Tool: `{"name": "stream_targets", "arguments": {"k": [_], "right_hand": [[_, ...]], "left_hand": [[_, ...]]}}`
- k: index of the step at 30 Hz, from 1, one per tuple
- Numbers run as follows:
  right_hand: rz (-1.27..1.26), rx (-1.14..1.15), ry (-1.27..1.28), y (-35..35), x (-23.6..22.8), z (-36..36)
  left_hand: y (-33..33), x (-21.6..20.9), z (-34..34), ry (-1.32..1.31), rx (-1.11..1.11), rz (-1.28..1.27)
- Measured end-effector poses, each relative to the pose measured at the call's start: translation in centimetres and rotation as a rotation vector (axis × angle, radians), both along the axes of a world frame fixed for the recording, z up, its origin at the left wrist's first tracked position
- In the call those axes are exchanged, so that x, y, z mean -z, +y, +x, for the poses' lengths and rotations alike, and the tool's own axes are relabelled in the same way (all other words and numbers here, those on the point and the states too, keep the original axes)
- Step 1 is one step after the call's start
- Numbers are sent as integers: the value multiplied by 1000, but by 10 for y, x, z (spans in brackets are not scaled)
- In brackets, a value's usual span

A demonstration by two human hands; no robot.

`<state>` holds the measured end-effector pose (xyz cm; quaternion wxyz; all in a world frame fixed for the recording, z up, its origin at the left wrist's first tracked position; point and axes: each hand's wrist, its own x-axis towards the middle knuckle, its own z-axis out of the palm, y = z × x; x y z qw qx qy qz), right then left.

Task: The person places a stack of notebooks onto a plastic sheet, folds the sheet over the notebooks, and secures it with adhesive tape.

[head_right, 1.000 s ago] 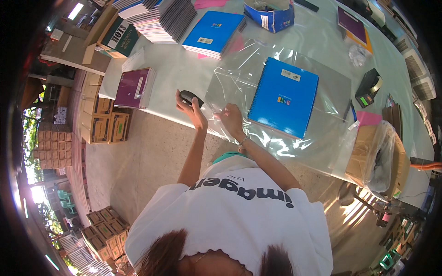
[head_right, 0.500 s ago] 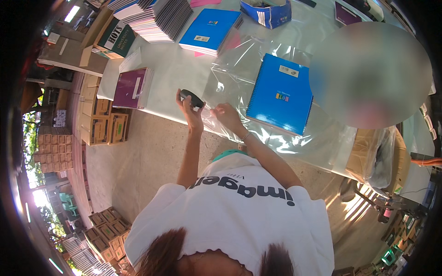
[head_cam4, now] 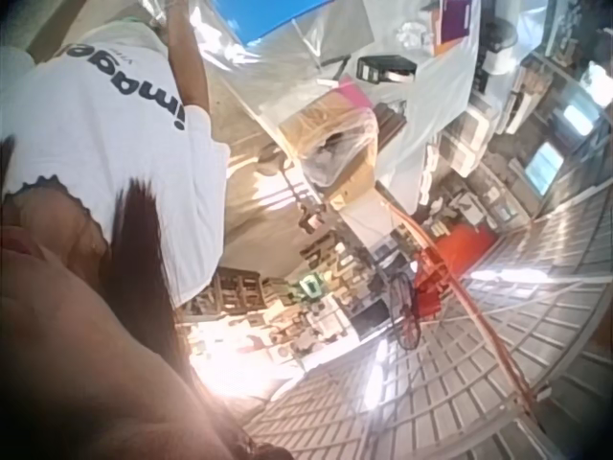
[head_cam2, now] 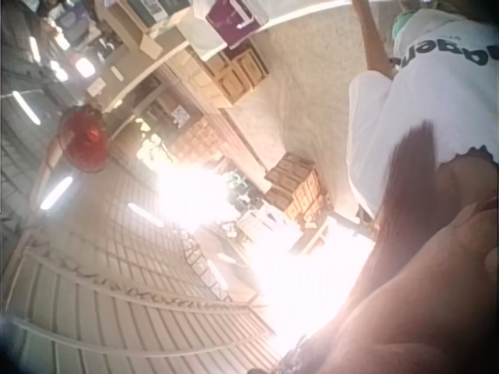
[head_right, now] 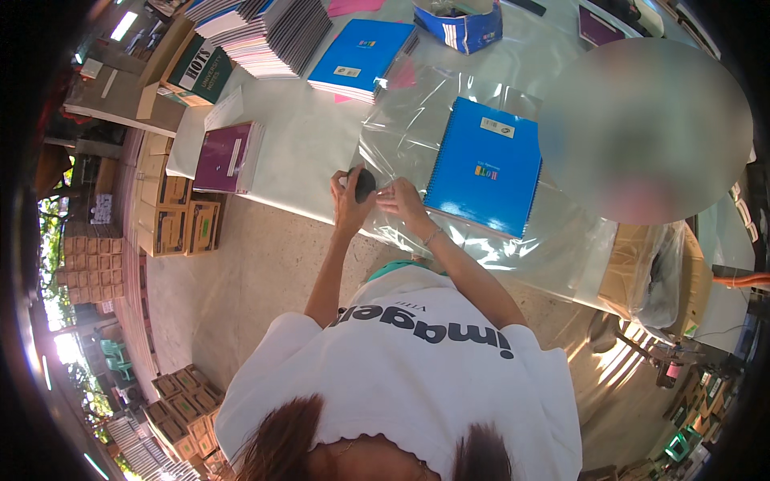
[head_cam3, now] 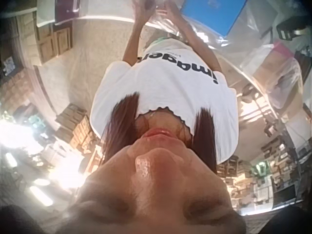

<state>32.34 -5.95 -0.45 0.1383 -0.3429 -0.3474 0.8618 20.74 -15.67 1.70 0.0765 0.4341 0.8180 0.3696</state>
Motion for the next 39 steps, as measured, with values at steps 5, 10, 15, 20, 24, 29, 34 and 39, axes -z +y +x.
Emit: {"name": "stream_targets", "arguments": {"k": [5, 10, 15, 20, 24, 29, 34, 39], "right_hand": [[343, 25, 6, -27, -39, 15], [676, 70, -85, -32, -73, 40], [946, -82, -27, -38, -105, 58], [1367, 133, -9, -24, -92, 102], [1383, 801, -834, 40, -73, 207], [1177, 765, -1782, 77, 36, 303], [1280, 642, -1728, 67, 23, 278], [1174, 675, -1351, 69, -3, 274]], "left_hand": [[-8, 3, 7, 219, -55, -225], [-3, -3, 6, 334, -102, -309], [35, -21, -14, -389, -86, 166], [88, -102, 6, -664, 163, -71], [107, -101, 1, -514, 305, -144], [122, -105, 12, -573, 393, -175], [108, -108, 38, -465, 543, -184], [105, -107, 39, -502, 440, -124]]}}
